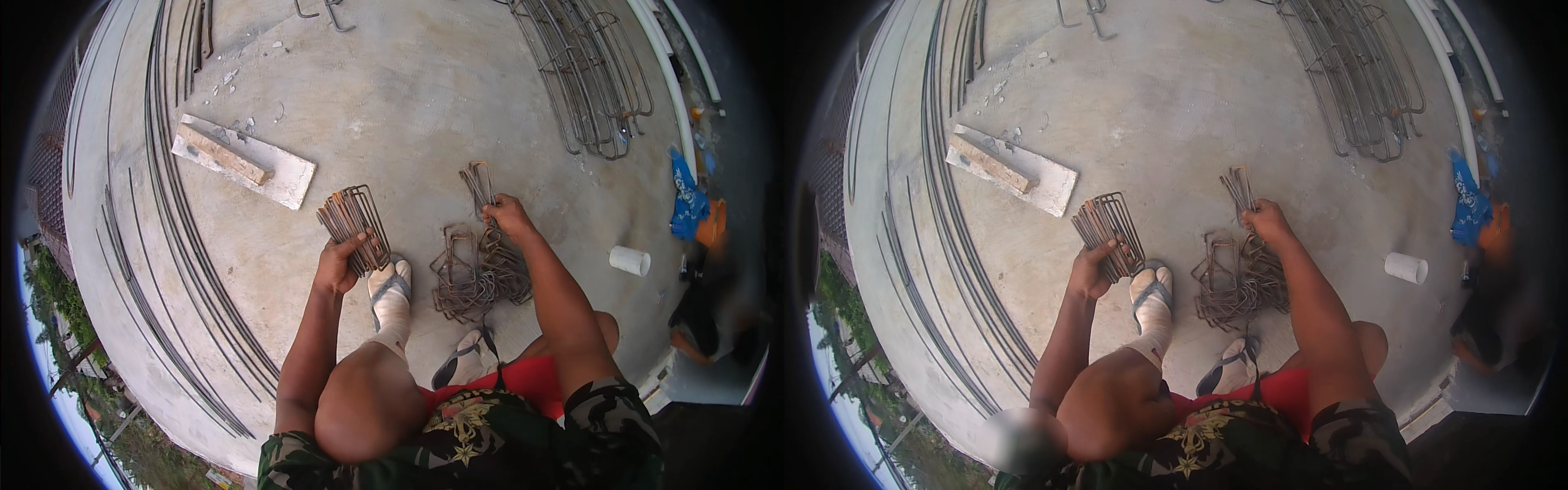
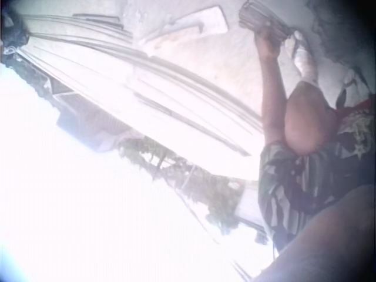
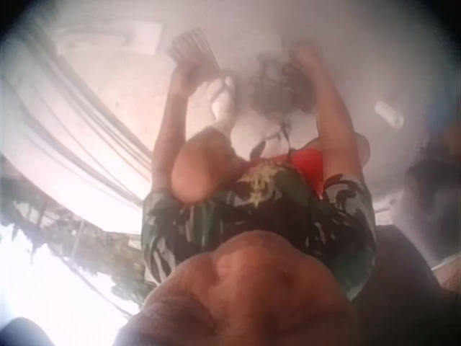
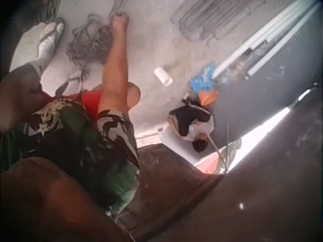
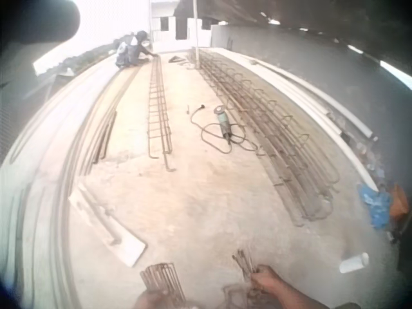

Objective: The person gathers small U-shaped rebar stirrups and threads them onto a long rebar rod, then places the assembled unit onto a larger rebar cage structure. The person repeats this process, adding more stirrups to the rod and positioning them along the cage.

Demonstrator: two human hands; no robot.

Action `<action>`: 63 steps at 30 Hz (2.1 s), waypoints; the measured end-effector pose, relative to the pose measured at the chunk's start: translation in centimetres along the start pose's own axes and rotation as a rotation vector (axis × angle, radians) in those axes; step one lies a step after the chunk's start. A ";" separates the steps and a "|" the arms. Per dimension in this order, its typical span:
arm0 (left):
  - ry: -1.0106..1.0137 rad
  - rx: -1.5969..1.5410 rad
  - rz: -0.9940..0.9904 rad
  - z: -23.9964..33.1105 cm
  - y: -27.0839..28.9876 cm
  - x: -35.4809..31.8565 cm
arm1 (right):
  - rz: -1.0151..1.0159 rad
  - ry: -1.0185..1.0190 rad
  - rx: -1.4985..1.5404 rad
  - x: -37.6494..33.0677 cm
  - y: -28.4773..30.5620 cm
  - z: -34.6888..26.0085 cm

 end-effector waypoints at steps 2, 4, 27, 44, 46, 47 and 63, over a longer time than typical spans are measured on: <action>0.006 -0.019 0.016 -0.3 1.0 -0.1 | -0.036 -0.031 -0.003 1.0 -1.3 0.9; 0.014 -0.023 0.028 -0.4 1.4 -0.5 | -0.068 0.012 0.097 0.7 -2.4 0.7; 0.002 -0.023 -0.122 0.4 0.6 -0.7 | 0.266 0.504 -0.184 -7.3 -1.9 -11.0; -0.068 -0.082 -0.090 1.1 -1.7 -1.5 | -0.304 0.063 0.476 -8.6 -15.5 -10.0; -0.040 -0.026 -0.069 0.5 -0.9 -1.1 | -0.273 0.153 0.202 -8.3 -15.9 -9.6; -0.036 -0.037 -0.065 0.4 -0.5 -1.2 | -0.147 0.261 0.066 -7.8 -15.7 -9.2; -0.063 -0.109 -0.129 1.2 1.2 -2.2 | 0.323 0.399 -0.637 -0.1 -7.8 -3.4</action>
Point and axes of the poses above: each hand's wrist, its own x-axis towards the middle knuckle, its own y-axis out of the back of the hand, z = x × y, the point moved 3 cm from there along x, towards the middle knuckle, and after that the axes turned 1 degree about -x, right-handed, at the moved point
